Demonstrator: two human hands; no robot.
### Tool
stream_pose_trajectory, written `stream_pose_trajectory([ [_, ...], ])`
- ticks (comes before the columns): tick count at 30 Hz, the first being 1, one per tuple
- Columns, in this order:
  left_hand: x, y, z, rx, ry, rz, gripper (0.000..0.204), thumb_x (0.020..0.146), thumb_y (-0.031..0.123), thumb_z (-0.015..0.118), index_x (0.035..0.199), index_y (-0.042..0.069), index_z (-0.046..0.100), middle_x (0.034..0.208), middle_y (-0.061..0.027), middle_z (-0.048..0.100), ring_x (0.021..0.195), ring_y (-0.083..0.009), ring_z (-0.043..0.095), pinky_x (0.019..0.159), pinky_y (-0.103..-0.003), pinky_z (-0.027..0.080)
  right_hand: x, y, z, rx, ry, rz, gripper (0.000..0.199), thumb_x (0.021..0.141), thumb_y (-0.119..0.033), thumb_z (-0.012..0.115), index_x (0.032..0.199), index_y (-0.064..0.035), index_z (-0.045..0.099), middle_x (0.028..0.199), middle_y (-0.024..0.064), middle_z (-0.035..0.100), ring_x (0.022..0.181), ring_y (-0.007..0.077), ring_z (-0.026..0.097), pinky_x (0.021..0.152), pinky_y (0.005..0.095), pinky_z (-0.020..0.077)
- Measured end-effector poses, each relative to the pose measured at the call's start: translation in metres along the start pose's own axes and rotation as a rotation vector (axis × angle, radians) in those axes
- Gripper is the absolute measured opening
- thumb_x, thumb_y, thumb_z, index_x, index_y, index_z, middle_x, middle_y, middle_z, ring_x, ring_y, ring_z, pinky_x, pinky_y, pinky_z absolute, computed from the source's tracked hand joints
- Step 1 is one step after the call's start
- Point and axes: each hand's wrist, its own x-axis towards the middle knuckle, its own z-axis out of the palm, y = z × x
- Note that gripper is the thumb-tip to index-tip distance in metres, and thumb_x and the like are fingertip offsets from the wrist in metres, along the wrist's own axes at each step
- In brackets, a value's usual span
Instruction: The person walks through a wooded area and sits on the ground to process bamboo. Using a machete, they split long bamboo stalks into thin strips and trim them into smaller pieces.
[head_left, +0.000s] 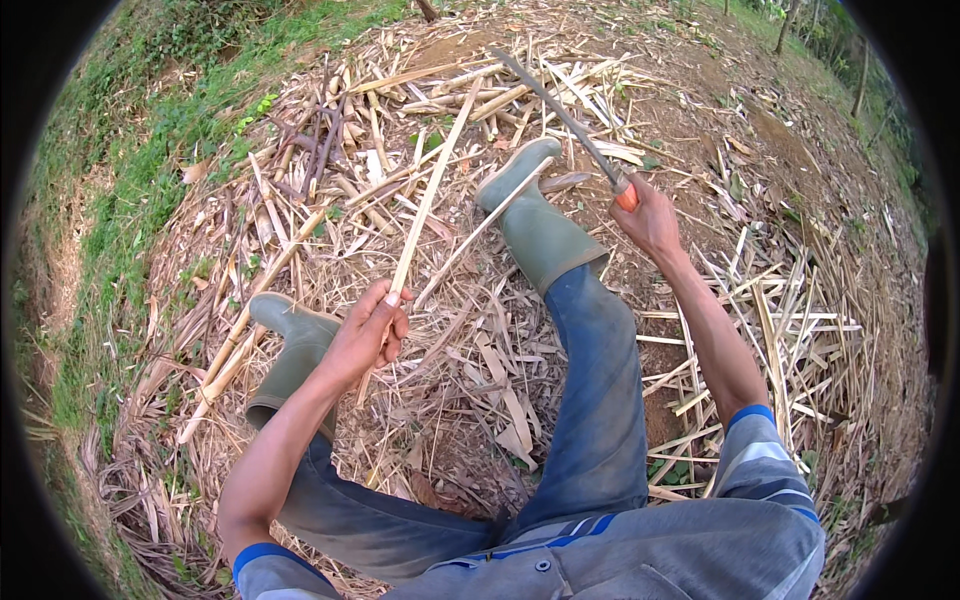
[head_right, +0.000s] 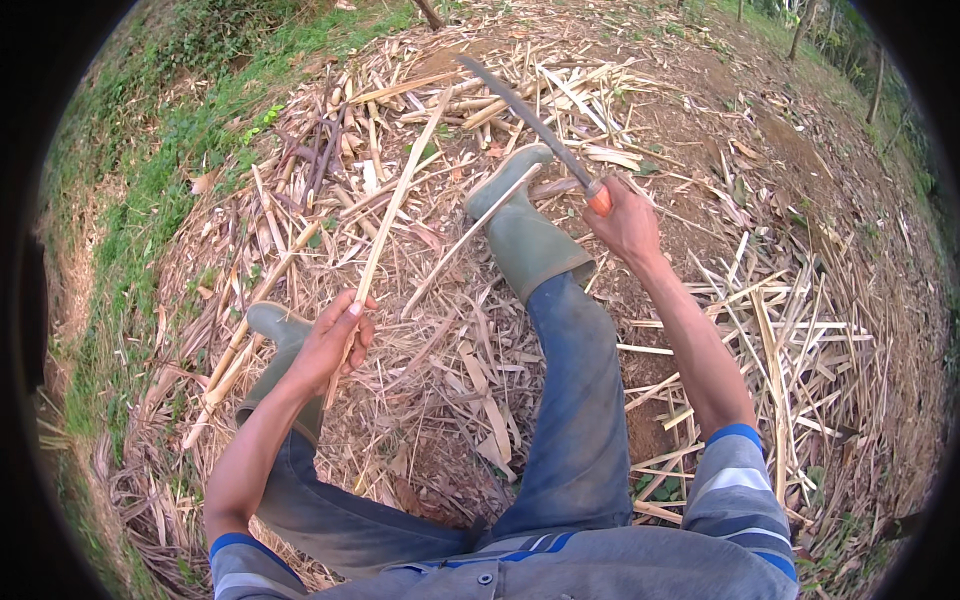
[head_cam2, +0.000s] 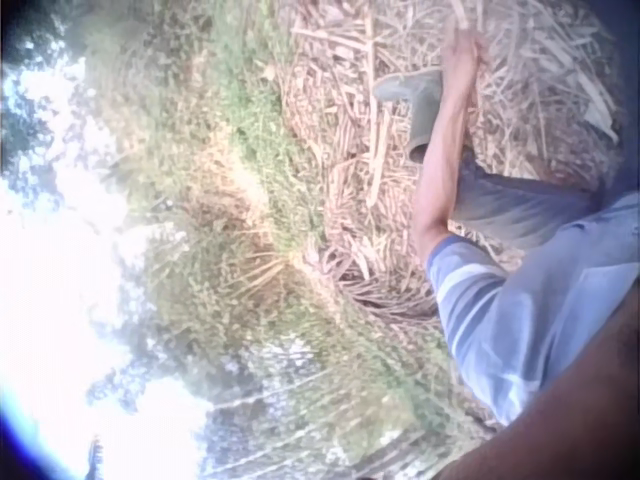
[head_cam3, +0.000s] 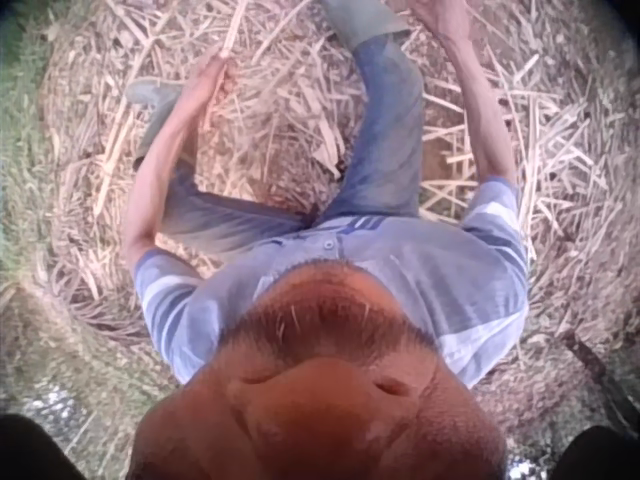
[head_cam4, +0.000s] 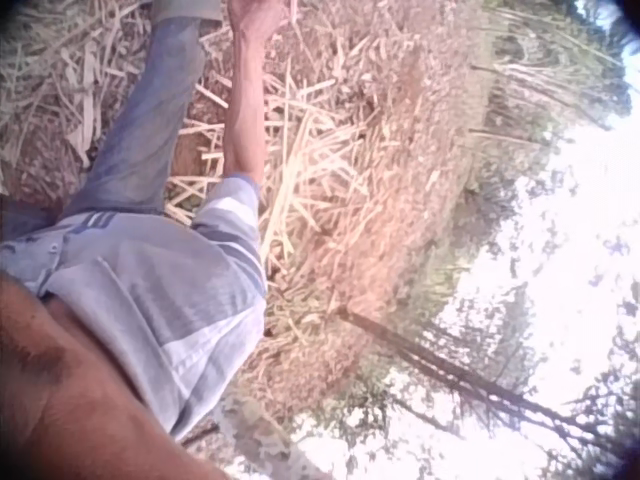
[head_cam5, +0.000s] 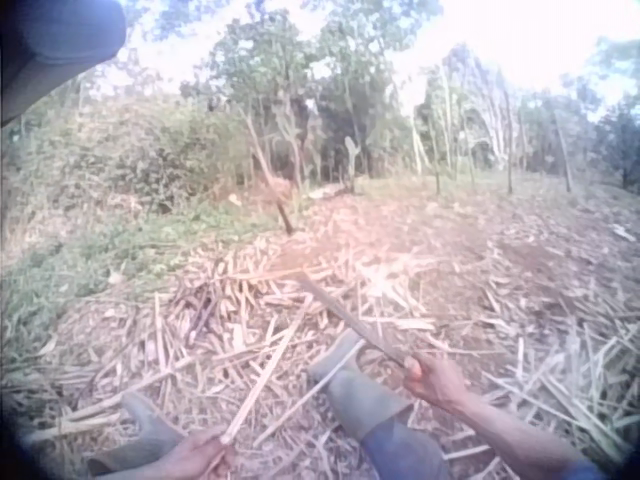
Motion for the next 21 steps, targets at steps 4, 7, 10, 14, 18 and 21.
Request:
stream_pose_trajectory([
  [4, 0.012, -0.011, -0.002, -0.079, -0.029, 0.053, 0.032, 0.100, 0.023, 0.036, 0.124, 0.006, 0.047, 0.064, 0.0036, 0.040, 0.046, -0.0040, 0.036, 0.039, -0.015, 0.028, -0.039, -0.034, 0.001, -0.021, -0.150, -0.268, 0.025, 0.071, -0.021, 0.063, 0.089, -0.0093, 0.052, 0.068, 0.0137, 0.061, 0.064, 0.0344, 0.061, 0.058, 0.0440, 0.0479],
  [7, 0.008, -0.001, 0.004, -0.144, -0.064, 0.037, 0.034, 0.100, 0.023, 0.037, 0.128, 0.005, 0.045, 0.063, 0.0044, 0.038, 0.045, -0.0033, 0.034, 0.039, -0.015, 0.028, -0.061, -0.059, 0.016, 0.022, -0.210, -0.455, 0.026, 0.070, -0.019, 0.065, 0.090, -0.0103, 0.051, 0.070, 0.0112, 0.060, 0.060, 0.0329, 0.060, 0.054, 0.0431, 0.0465],
  [10, 0.005, 0.005, 0.009, -0.280, -0.054, 0.012, 0.024, 0.100, 0.024, 0.037, 0.115, 0.007, 0.044, 0.061, 0.0038, 0.037, 0.043, -0.0029, 0.032, 0.036, -0.016, 0.027, -0.069, -0.079, 0.023, 0.051, -0.268, -0.572, 0.027, 0.072, -0.022, 0.065, 0.090, -0.0111, 0.048, 0.073, 0.0107, 0.061, 0.061, 0.0348, 0.060, 0.054, 0.0466, 0.0450],
  [14, -0.001, 0.007, 0.006, -0.432, -0.084, -0.020, 0.019, 0.100, 0.027, 0.037, 0.106, 0.009, 0.041, 0.060, 0.0043, 0.035, 0.041, -0.0026, 0.030, 0.035, -0.016, 0.027, -0.066, -0.088, 0.032, 0.068, -0.260, -0.633, 0.027, 0.072, -0.023, 0.066, 0.088, -0.0110, 0.048, 0.070, 0.0098, 0.060, 0.062, 0.0343, 0.060, 0.054, 0.0469, 0.0443],
  [18, -0.005, 0.013, 0.005, -0.531, -0.157, 0.000, 0.031, 0.101, 0.025, 0.035, 0.126, 0.007, 0.040, 0.059, 0.0051, 0.034, 0.040, -0.0021, 0.029, 0.035, -0.016, 0.027, -0.049, -0.086, 0.035, -0.007, -0.228, -0.607, 0.031, 0.067, -0.022, 0.067, 0.092, -0.0114, 0.051, 0.075, 0.0106, 0.062, 0.066, 0.0324, 0.061, 0.055, 0.0441, 0.0458],
  [21, -0.011, 0.013, 0.007, -0.564, -0.188, -0.014, 0.044, 0.102, 0.024, 0.031, 0.142, 0.007, 0.027, 0.060, 0.0046, 0.031, 0.041, -0.0022, 0.026, 0.036, -0.016, 0.026, -0.028, -0.067, 0.040, 0.013, -0.181, -0.494, 0.033, 0.068, -0.022, 0.066, 0.095, -0.0117, 0.053, 0.074, 0.0134, 0.063, 0.065, 0.0349, 0.061, 0.058, 0.0446, 0.0472],
])
